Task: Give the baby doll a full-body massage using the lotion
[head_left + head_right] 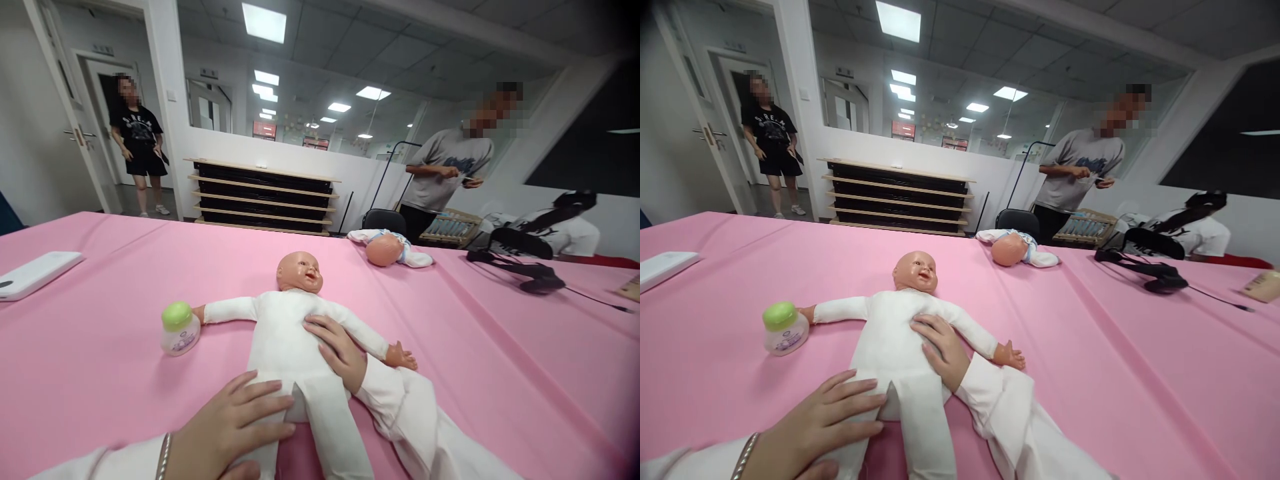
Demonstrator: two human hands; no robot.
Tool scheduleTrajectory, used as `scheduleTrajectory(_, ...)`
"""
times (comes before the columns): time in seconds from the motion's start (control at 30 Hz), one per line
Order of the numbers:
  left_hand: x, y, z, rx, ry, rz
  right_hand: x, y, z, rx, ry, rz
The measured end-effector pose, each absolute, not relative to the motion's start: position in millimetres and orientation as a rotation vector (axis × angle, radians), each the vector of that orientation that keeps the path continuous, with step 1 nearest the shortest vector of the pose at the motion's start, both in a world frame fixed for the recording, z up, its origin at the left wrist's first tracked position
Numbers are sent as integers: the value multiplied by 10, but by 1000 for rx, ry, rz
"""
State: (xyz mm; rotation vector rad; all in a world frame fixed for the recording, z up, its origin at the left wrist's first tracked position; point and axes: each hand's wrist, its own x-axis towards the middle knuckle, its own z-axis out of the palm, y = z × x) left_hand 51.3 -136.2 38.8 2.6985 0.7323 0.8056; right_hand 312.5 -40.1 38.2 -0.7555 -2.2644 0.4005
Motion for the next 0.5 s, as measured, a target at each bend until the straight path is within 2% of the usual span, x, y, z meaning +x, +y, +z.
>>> scheduleTrajectory(0.13, 518, -1274, 408, 2733, 788, 551, 3187, -284, 387, -802, -2232, 671)
scheduleTrajectory(0.27, 512, -1163, 388, 2653, 1001, 608, 3201, -112, 366, -922, -2196, 823)
scheduleTrajectory(0.4, 503, -1131, 329, 2509, 1228, 750, 3201, -10, 288, -1046, -1879, 670)
scheduleTrajectory(0.5, 497, -1156, 304, 2239, 1416, 1005, 3226, -17, 231, -1278, -1484, 588)
